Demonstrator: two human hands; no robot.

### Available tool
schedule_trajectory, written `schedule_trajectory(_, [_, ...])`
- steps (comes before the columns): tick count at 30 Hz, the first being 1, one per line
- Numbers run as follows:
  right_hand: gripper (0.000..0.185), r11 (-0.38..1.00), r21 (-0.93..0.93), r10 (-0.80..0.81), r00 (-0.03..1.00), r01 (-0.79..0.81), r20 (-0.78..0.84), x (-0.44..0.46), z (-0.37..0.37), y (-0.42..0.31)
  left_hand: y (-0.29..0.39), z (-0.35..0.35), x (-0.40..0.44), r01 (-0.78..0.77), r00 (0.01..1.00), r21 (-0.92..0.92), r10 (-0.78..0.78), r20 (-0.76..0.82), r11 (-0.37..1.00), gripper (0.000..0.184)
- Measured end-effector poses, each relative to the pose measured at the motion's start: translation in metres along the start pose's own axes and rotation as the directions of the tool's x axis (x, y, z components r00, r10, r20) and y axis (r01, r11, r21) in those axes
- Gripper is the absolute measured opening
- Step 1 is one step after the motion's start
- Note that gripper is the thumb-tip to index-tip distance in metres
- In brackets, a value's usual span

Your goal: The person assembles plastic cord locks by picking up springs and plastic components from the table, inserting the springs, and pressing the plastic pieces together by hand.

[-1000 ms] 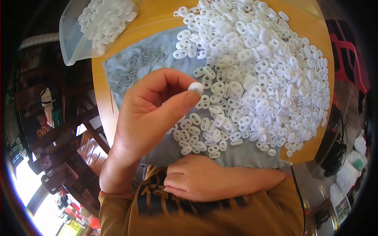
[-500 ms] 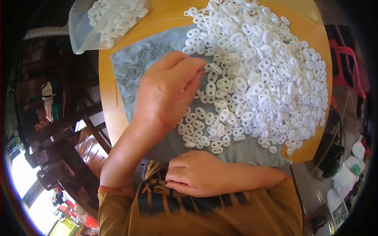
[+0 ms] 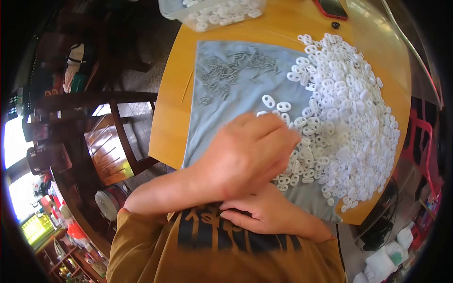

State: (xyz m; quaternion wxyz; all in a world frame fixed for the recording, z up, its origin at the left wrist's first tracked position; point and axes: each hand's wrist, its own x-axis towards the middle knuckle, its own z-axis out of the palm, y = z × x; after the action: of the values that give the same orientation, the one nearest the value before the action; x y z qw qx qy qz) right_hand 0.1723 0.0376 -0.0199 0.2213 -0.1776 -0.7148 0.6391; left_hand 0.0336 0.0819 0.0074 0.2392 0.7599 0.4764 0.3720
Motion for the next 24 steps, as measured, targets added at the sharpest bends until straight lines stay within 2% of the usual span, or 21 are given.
schedule_trajectory(3, [0.011, 0.999, 0.047, 0.021, 0.999, -0.018, -0.047, 0.001, 0.003, 0.0, 0.003, -0.013, -0.039, 0.09, 0.994, -0.047, -0.093, -0.066, 0.995, 0.026])
schedule_trajectory(6, [0.01, 0.994, -0.053, 0.102, 0.992, -0.098, 0.075, 0.007, -0.01, -0.012, -0.005, -0.022, -0.079, 0.187, 0.972, -0.038, -0.19, -0.134, 0.982, 0.025])
schedule_trajectory(9, [0.01, 0.992, -0.101, 0.079, 0.997, -0.08, -0.011, 0.009, -0.007, -0.024, -0.008, -0.026, -0.1, 0.324, 0.925, -0.092, -0.336, -0.179, 0.942, 0.024])
schedule_trajectory(12, [0.015, 0.959, -0.272, 0.058, 0.996, -0.076, -0.075, 0.019, -0.011, -0.042, -0.019, -0.024, -0.106, 0.241, 0.934, -0.07, -0.251, -0.253, 0.968, 0.021])
schedule_trajectory(15, [0.019, 0.811, -0.581, -0.044, 0.984, -0.066, -0.173, 0.037, -0.012, -0.046, -0.026, -0.025, -0.106, 0.184, 0.945, -0.107, -0.206, -0.255, 0.977, 0.021])
schedule_trajectory(18, [0.029, 0.577, -0.805, -0.004, 0.984, -0.141, -0.175, 0.062, -0.012, -0.045, -0.029, -0.025, -0.11, 0.155, 0.946, -0.144, -0.189, -0.265, 0.977, 0.02])
schedule_trajectory(19, [0.031, 0.486, -0.859, 0.016, 0.985, -0.159, -0.174, 0.072, -0.013, -0.045, -0.03, -0.026, -0.111, 0.15, 0.947, -0.151, -0.186, -0.263, 0.977, 0.02])
schedule_trajectory(22, [0.04, 0.347, -0.938, -0.049, 0.998, -0.019, -0.038, 0.092, -0.015, -0.029, -0.031, -0.026, -0.113, 0.128, 0.948, -0.162, -0.169, -0.271, 0.978, 0.019])
schedule_trajectory(24, [0.042, 0.293, -0.956, -0.03, 1.0, 0.015, 0.007, 0.1, -0.015, -0.018, -0.033, -0.024, -0.115, 0.117, 0.944, -0.165, -0.161, -0.288, 0.979, 0.019])
